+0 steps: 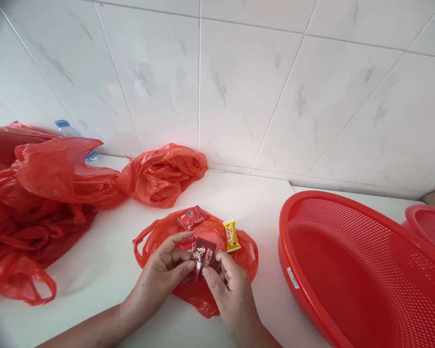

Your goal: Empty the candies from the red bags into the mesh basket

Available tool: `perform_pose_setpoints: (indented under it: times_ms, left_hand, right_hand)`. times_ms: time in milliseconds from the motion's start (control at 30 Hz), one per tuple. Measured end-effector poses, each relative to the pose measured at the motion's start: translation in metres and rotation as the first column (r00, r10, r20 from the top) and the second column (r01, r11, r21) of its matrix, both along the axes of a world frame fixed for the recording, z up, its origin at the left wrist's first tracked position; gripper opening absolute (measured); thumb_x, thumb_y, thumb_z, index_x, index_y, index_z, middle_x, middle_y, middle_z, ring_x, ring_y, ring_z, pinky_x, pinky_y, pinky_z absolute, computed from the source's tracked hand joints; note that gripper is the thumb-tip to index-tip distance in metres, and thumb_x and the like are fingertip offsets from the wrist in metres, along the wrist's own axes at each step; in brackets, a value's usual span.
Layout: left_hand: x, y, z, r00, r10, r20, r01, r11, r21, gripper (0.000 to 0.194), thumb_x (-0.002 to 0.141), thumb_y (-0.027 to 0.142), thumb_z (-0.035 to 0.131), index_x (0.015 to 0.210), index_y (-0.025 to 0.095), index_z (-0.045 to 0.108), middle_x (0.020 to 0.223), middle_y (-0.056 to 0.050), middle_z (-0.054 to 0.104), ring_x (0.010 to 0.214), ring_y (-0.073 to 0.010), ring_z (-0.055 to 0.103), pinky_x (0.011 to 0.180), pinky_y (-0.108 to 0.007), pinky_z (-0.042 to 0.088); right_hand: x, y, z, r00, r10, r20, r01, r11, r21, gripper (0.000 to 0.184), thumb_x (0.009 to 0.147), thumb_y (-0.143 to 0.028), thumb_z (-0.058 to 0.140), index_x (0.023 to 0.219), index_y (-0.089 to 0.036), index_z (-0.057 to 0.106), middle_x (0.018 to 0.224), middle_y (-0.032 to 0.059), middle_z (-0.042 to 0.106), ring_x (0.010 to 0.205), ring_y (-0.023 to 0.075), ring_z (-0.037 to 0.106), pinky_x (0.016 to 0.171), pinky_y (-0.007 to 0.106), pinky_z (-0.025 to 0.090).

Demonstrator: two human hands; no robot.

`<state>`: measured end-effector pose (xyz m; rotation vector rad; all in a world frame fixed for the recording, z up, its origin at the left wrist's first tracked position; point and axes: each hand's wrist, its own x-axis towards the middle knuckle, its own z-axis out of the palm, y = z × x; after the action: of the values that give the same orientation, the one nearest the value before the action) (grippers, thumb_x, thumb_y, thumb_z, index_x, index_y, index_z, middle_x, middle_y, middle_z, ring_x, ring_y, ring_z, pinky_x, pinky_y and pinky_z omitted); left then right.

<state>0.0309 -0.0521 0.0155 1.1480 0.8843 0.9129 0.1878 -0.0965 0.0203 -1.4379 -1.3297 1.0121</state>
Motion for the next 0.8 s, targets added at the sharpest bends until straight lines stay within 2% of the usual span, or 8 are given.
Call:
perform_pose_setpoints:
  times_ms: [100, 300, 433, 567, 700, 800]
  left_hand:
    - [0.0014, -0.0027, -0.0029, 0.999, -0.039, 0.029, 0.039, 0.999, 0.003, 0.047, 0.08, 0.024, 0.062, 0.123, 0.021, 0.043, 0.068, 0.004, 0.058, 0.065, -0.0116, 0.056, 0.066, -0.026, 0.044]
    - [0.0023, -0.0023, -0.009, 0.991, -0.112, 0.068, 0.109, 0.993, 0.05, 0.057, 0.071, 0.02, 0.072, 0.12, 0.024, 0.044, 0.094, -0.003, 0.062, 0.087, -0.0183, 0.061, 0.078, -0.032, 0.047]
    - [0.0021, 0.0007, -0.0083, 0.995, -0.055, 0.084, 0.055, 0.998, -0.007, 0.04, 0.076, 0.021, 0.067, 0.112, 0.022, 0.049, 0.083, -0.001, 0.063, 0.082, -0.0178, 0.062, 0.079, -0.034, 0.047]
    - [-0.001, 0.0044, -0.0058, 0.993, -0.024, 0.119, 0.025, 1.0, -0.008, 0.037, 0.079, 0.024, 0.064, 0.113, 0.022, 0.047, 0.076, 0.0, 0.063, 0.075, -0.0166, 0.063, 0.077, -0.034, 0.048]
    - [-0.0019, 0.0056, -0.0038, 0.997, 0.023, 0.071, -0.025, 0.999, 0.022, 0.037, 0.079, 0.025, 0.064, 0.113, 0.022, 0.049, 0.076, 0.001, 0.062, 0.071, -0.014, 0.06, 0.071, -0.029, 0.047]
    - [-0.0009, 0.005, -0.0041, 0.998, 0.042, 0.049, -0.043, 0.999, 0.025, 0.037, 0.078, 0.026, 0.064, 0.112, 0.023, 0.049, 0.073, 0.003, 0.06, 0.066, -0.0118, 0.057, 0.064, -0.025, 0.045]
  right_hand:
    - [-0.0003, -0.0003, 0.0048, 0.987, 0.054, -0.15, -0.069, 0.993, -0.092, 0.029, 0.086, -0.046, 0.052, 0.09, -0.019, 0.061, 0.06, -0.0039, 0.048, 0.046, 0.0064, 0.036, 0.043, 0.018, 0.031]
    - [0.0002, 0.0024, -0.0018, 0.958, -0.014, -0.288, -0.045, 0.979, -0.197, 0.033, 0.082, -0.049, 0.055, 0.091, -0.017, 0.054, 0.051, -0.0087, 0.042, 0.038, 0.0035, 0.031, 0.037, 0.016, 0.024]
    - [-0.0019, 0.0031, -0.0023, 0.958, -0.068, -0.278, -0.005, 0.968, -0.253, 0.038, 0.076, -0.05, 0.06, 0.094, -0.018, 0.051, 0.048, -0.0099, 0.043, 0.036, 0.0044, 0.032, 0.037, 0.016, 0.025]
    - [-0.0012, 0.0014, -0.0002, 0.971, -0.035, -0.234, -0.021, 0.972, -0.233, 0.035, 0.081, -0.051, 0.055, 0.09, -0.018, 0.054, 0.046, -0.0087, 0.043, 0.04, 0.0055, 0.033, 0.04, 0.016, 0.028]
    - [0.0007, 0.0013, -0.0007, 0.967, -0.022, -0.253, -0.031, 0.979, -0.204, 0.04, 0.08, -0.056, 0.054, 0.089, -0.017, 0.056, 0.072, 0.001, 0.062, 0.042, 0.004, 0.038, 0.039, 0.017, 0.029]
    - [0.0025, 0.003, -0.0018, 0.974, -0.023, -0.226, -0.025, 0.978, -0.208, 0.041, 0.08, -0.056, 0.055, 0.088, -0.016, 0.058, 0.073, 0.0024, 0.063, 0.042, 0.0042, 0.039, 0.039, 0.017, 0.03]
